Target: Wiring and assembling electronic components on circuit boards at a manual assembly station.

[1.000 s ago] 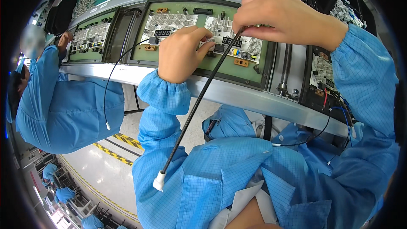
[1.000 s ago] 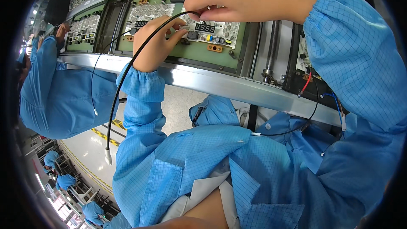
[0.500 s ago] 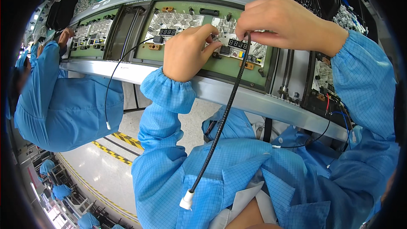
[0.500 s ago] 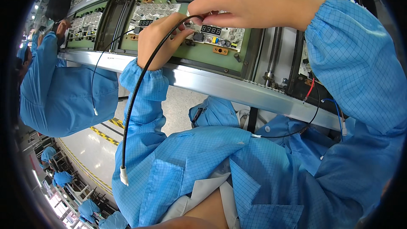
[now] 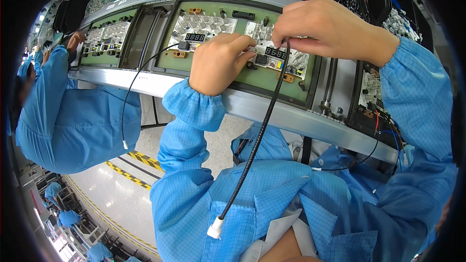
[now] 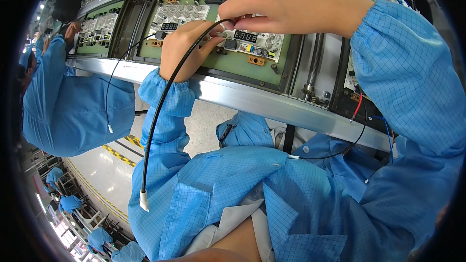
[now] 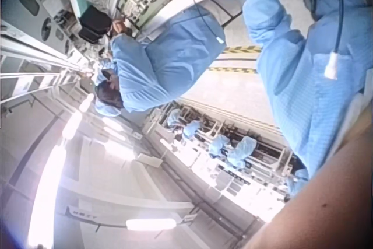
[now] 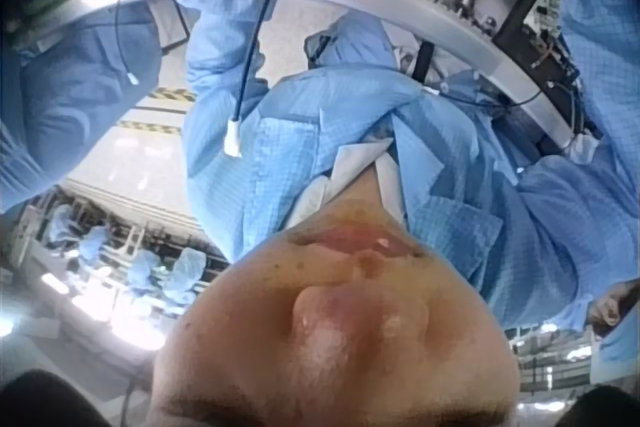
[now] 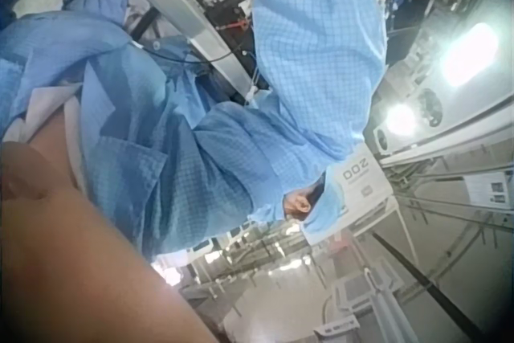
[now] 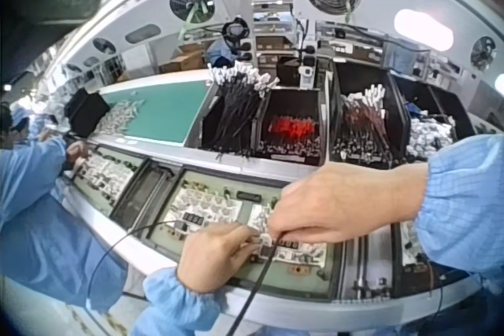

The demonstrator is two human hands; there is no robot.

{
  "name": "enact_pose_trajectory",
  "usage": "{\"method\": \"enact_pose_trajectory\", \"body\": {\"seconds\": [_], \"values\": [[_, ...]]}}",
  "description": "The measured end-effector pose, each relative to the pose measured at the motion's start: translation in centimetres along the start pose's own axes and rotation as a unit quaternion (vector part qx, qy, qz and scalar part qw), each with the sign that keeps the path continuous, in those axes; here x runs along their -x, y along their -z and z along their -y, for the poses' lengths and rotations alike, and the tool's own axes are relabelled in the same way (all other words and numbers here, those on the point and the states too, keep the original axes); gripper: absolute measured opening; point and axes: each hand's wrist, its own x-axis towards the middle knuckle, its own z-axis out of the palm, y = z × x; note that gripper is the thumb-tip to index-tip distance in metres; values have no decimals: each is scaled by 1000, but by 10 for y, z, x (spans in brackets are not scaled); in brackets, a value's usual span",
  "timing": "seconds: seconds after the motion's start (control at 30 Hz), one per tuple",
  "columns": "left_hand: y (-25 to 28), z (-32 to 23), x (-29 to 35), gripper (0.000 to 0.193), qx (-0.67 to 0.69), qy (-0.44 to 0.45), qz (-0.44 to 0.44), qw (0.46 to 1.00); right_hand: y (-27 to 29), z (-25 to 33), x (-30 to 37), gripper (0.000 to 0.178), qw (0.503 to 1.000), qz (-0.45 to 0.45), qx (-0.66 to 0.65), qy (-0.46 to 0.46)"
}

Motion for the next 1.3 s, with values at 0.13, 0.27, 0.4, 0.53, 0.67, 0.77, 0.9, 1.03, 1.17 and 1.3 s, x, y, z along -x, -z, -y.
{"method": "enact_pose_trajectory", "body": {"seconds": [0.13, 0.27, 0.4, 0.53, 0.67, 0.77, 0.9, 1.03, 1.17, 1.3], "values": [[-1, 0, -1, 16, 9, -22, -7, 1000, -1, -1, 0, 13, 1000, -9, -9, -6], [-1, 2, -1, 15, 10, -36, -14, 999, -1, -2, -2, 11, 1000, -3, -6, -7], [-2, 2, 0, 15, -8, -37, -16, 999, -2, -3, -3, 11, 1000, 0, -5, -13], [-2, 3, 0, 17, -5, -59, -31, 998, -1, -3, -5, 11, 1000, -2, -4, -10], [-1, 2, 0, 15, -33, -52, -29, 998, -3, -5, -7, 11, 1000, -11, -10, -1], [-1, 1, -2, 14, -43, -47, -22, 998, -4, -7, -6, 12, 1000, -13, -10, 4], [1, 1, -2, 13, -46, -39, -25, 998, -2, -5, -8, 12, 1000, -8, -7, 0], [-2, 4, -2, 13, -38, -42, -31, 998, -4, -4, -9, 13, 1000, -3, -11, -12], [-2, 5, 0, 13, -17, -48, -58, 997, -8, -3, -12, 13, 1000, -1, -21, -13], [4, 3, 1, 12, -24, -39, -66, 997, -20, -11, -14, 12, 999, -26, -15, 20]]}}
